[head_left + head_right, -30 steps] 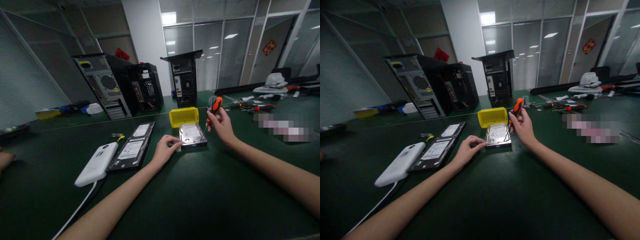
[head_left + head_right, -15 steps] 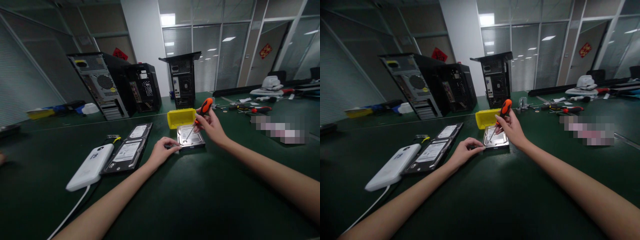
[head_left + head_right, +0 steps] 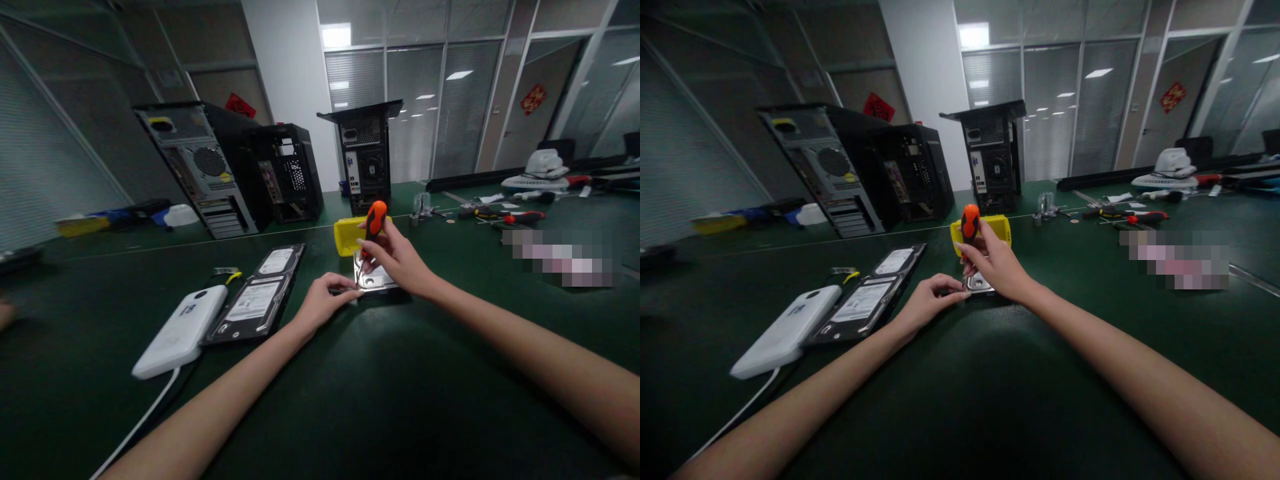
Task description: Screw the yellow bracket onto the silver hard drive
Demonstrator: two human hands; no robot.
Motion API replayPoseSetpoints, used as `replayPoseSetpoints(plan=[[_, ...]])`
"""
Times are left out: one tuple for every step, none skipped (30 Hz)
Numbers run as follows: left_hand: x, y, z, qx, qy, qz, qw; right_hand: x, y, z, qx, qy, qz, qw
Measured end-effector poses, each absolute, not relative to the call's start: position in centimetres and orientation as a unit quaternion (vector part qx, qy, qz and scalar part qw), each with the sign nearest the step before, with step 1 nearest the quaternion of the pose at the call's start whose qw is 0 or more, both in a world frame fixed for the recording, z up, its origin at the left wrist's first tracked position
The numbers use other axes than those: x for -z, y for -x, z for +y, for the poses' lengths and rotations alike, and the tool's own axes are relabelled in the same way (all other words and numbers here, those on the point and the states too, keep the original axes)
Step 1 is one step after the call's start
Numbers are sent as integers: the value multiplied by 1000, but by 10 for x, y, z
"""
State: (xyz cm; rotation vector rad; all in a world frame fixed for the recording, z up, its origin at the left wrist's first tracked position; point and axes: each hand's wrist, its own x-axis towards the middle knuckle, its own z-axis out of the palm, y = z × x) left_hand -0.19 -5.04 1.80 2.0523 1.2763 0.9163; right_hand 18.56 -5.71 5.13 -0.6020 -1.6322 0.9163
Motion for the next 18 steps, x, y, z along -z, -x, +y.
replayPoseSetpoints(plan=[[-18, 2, -50, -342, -764, 474, 274, -51, -185, -57, -384, 256, -696, 550], [-17, 2, -50, -342, -764, 474, 273, -51, -185, -57, -378, 258, -702, 546], [-17, 2, -49, -342, -764, 474, 272, -51, -185, -57, -371, 260, -708, 542], [-16, 3, -49, -341, -764, 475, 272, -51, -185, -57, -363, 261, -714, 539], [-16, 3, -49, -340, -763, 477, 273, -51, -184, -57, -355, 263, -719, 536], [-15, 3, -48, -339, -763, 477, 275, -51, -184, -57, -348, 265, -724, 533], [-15, 3, -48, -339, -762, 477, 277, -51, -184, -58, -342, 267, -728, 531], [-15, 3, -48, -339, -761, 477, 279, -50, -184, -58, -338, 269, -730, 530], [-15, 3, -49, -340, -761, 477, 280, -50, -184, -59, -337, 271, -731, 528], [-16, 2, -49, -342, -760, 477, 281, -50, -184, -59, -337, 271, -731, 528], [-16, 2, -50, -342, -759, 477, 282, -50, -184, -59, -337, 271, -730, 529], [-17, 2, -50, -341, -758, 477, 283, -50, -183, -59, -337, 270, -731, 529], [-18, 2, -51, -340, -758, 477, 285, -51, -183, -60, -335, 270, -732, 529], [-18, 1, -51, -338, -759, 477, 288, -51, -183, -60, -330, 272, -734, 528], [-19, 1, -52, -336, -760, 475, 289, -51, -182, -60, -323, 275, -737, 527], [-19, 1, -52, -335, -762, 472, 291, -51, -182, -61, -314, 279, -740, 525], [-20, 1, -52, -334, -763, 470, 291, -51, -182, -61, -307, 283, -744, 522], [-20, 1, -52, -335, -764, 468, 291, -51, -181, -62, -301, 286, -747, 520]])
